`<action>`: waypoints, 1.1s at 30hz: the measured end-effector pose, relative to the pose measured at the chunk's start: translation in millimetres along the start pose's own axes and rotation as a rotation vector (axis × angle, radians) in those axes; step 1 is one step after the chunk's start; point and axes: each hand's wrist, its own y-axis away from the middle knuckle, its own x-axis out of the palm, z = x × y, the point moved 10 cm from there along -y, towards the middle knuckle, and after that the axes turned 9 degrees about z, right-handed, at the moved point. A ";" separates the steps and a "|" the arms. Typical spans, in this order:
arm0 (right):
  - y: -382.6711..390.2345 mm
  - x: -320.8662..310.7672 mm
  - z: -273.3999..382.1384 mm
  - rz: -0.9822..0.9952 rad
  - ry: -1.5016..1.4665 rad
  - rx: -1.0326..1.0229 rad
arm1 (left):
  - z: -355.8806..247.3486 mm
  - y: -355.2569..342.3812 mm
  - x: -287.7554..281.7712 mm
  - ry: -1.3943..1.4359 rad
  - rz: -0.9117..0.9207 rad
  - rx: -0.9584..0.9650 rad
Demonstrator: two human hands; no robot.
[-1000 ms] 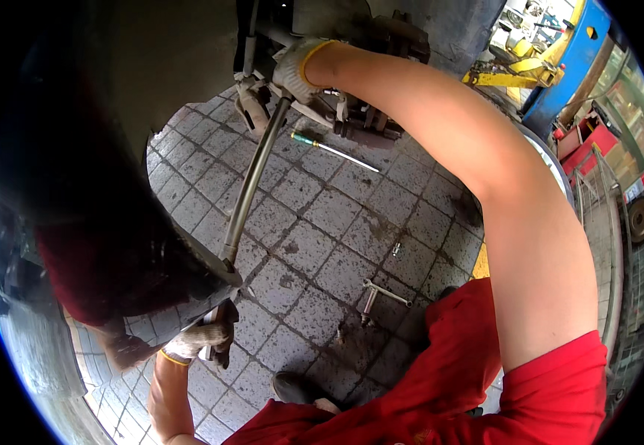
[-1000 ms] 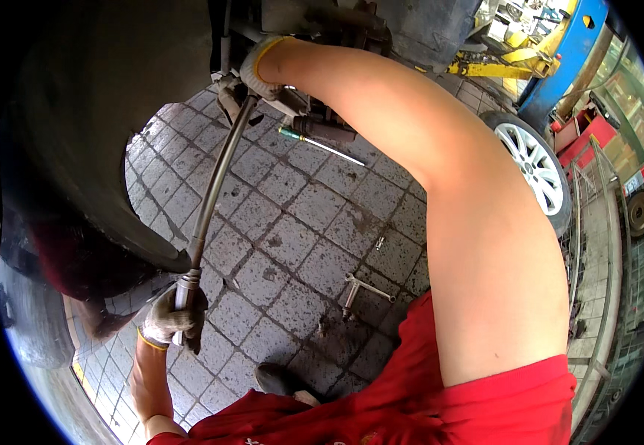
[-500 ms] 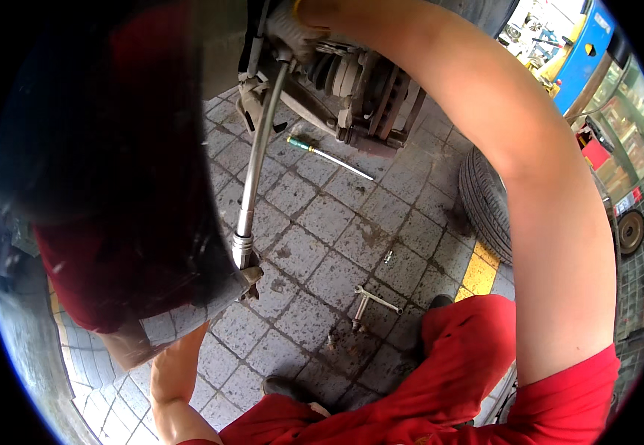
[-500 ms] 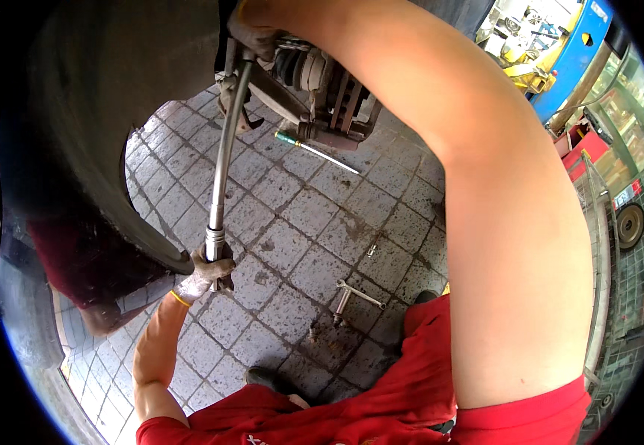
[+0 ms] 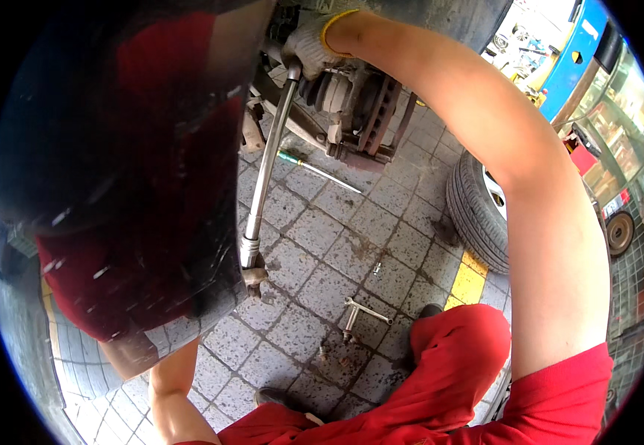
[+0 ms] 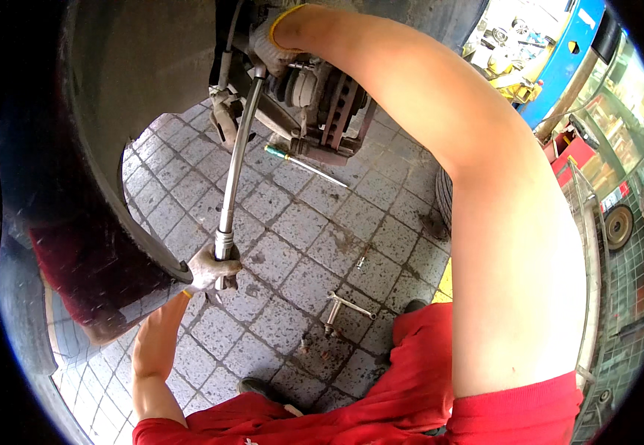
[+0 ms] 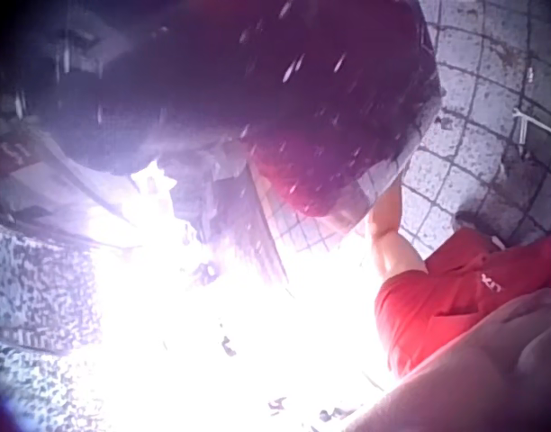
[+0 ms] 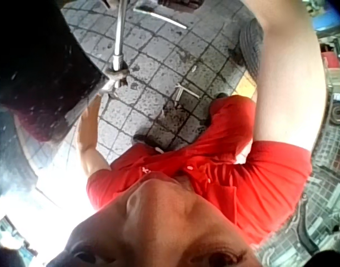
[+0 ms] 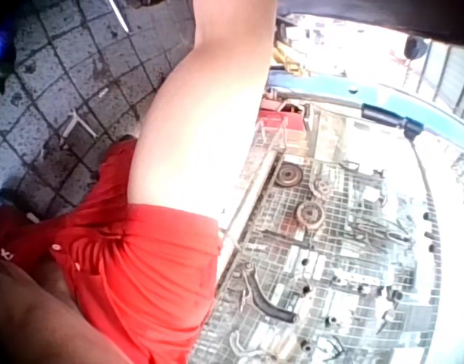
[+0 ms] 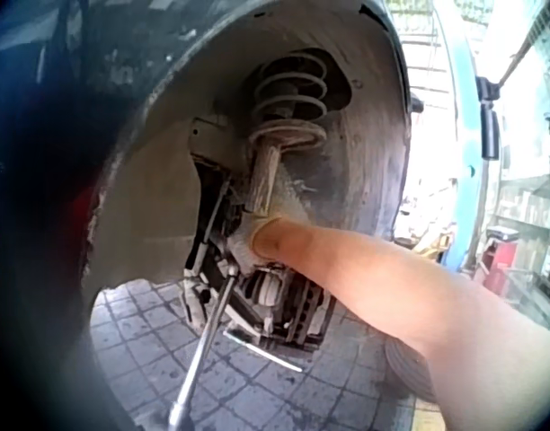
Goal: The person uses a ratchet and socket to loosen and remove bolts from a car's brake caliper. After detaching the caliper, the person walks to the front of the vehicle and places the component on the engine bay.
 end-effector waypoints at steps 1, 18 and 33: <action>-24.8 52.7 -40.3 0.046 0.110 0.040 | 0.6 -27.0 12.6 0.014 0.066 -0.001; 67.3 -6.9 8.1 0.277 -0.414 0.230 | 33.8 -140.5 -79.4 -0.331 -0.103 -0.059; 83.0 -25.5 8.5 0.111 -0.171 0.233 | -6.8 -142.4 -77.5 -0.582 -0.333 -0.190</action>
